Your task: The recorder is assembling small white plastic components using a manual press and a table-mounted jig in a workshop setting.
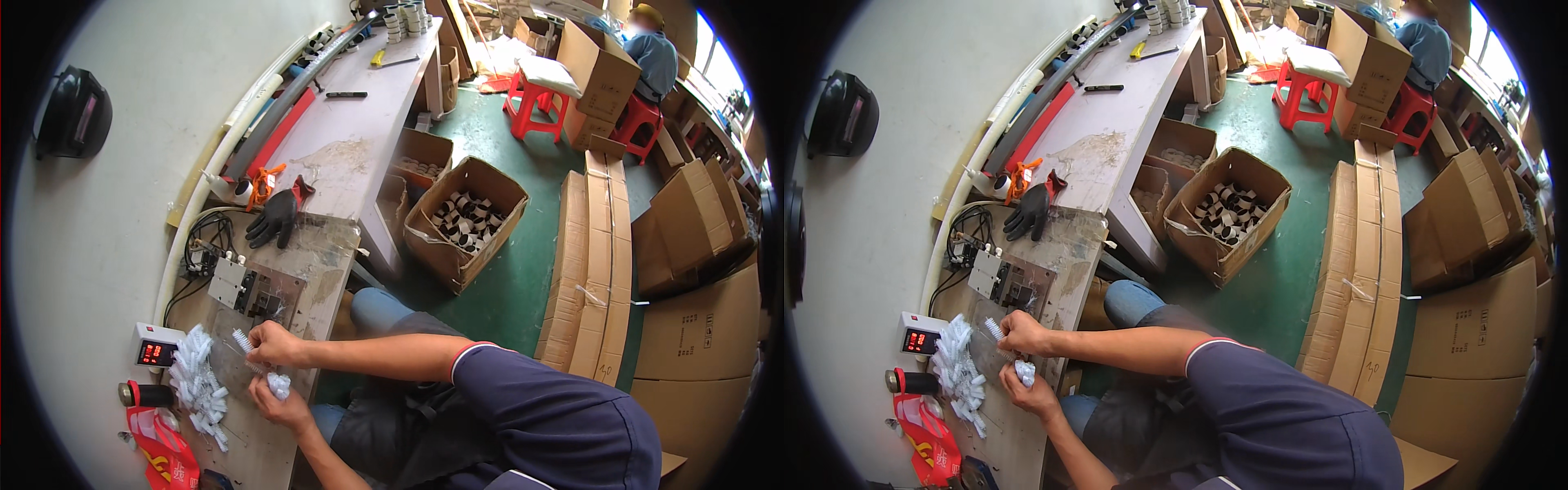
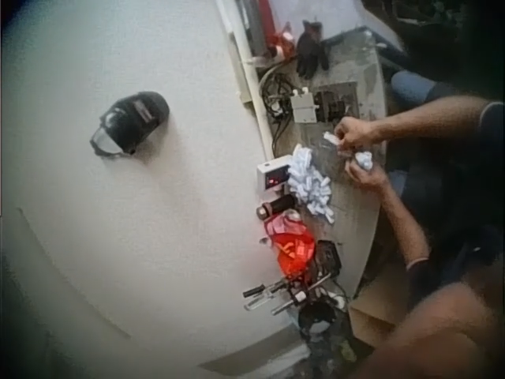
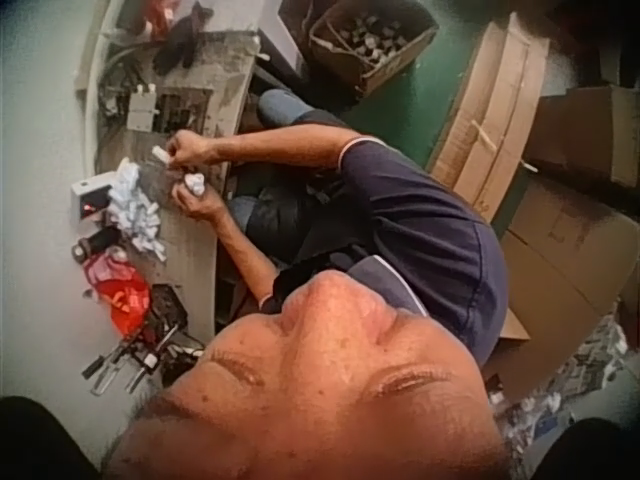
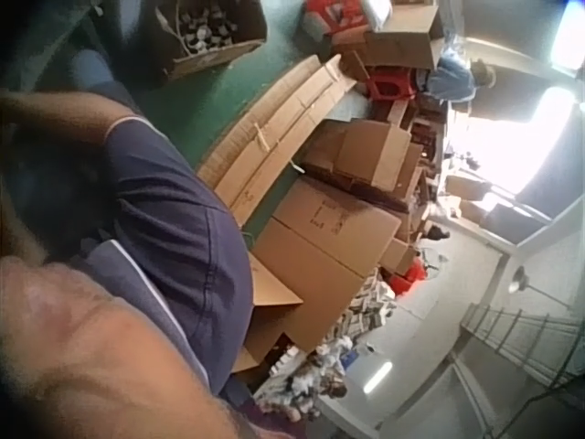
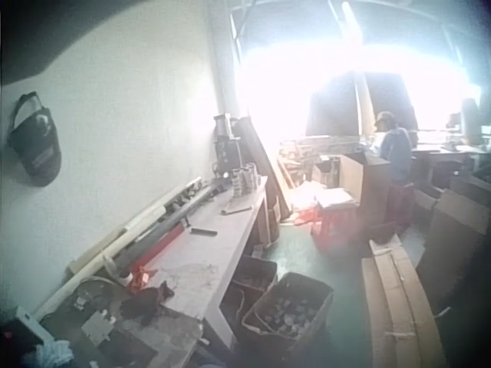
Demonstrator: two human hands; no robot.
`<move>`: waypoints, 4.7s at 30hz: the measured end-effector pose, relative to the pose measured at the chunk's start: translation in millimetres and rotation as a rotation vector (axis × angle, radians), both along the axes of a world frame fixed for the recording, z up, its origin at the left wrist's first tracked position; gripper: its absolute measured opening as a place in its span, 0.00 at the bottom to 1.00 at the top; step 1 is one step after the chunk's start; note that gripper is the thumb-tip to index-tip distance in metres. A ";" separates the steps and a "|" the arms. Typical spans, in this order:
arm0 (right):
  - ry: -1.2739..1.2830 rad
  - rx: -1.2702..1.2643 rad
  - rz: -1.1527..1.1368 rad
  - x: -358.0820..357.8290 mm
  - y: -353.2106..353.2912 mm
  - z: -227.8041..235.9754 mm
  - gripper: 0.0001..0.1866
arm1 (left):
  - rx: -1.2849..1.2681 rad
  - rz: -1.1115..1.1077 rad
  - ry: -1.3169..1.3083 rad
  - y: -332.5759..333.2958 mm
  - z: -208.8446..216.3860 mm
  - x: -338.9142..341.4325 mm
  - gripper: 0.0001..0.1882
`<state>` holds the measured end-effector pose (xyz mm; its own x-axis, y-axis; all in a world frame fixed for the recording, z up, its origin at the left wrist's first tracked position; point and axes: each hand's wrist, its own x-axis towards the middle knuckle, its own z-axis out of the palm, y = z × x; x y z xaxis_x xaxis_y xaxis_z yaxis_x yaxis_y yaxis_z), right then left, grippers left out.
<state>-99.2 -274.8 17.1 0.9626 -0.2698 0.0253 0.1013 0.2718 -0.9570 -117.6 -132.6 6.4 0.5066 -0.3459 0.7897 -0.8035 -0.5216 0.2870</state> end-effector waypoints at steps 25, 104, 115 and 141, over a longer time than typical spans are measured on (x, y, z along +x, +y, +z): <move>0.116 -0.818 -0.201 -48.1 -51.2 1.3 0.11 | -0.330 0.200 0.288 -1.7 -8.6 70.2 0.08; -0.026 -0.472 -0.468 -15.3 -49.7 -18.4 0.09 | -0.018 0.033 0.014 -12.5 6.0 48.7 0.18; -0.060 -0.191 -0.160 -21.4 -58.5 -15.0 0.09 | 0.045 -0.051 0.002 -12.7 5.4 42.3 0.20; -0.049 -0.378 0.025 -25.0 -50.0 -17.4 0.08 | -0.102 -0.010 0.465 12.1 9.3 10.6 0.16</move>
<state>-124.2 -324.8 -0.3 0.9639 -0.2090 0.1648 0.1474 -0.0962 -0.9844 -107.1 -120.5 15.7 0.8113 -0.2853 0.5103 -0.5828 -0.4646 0.6667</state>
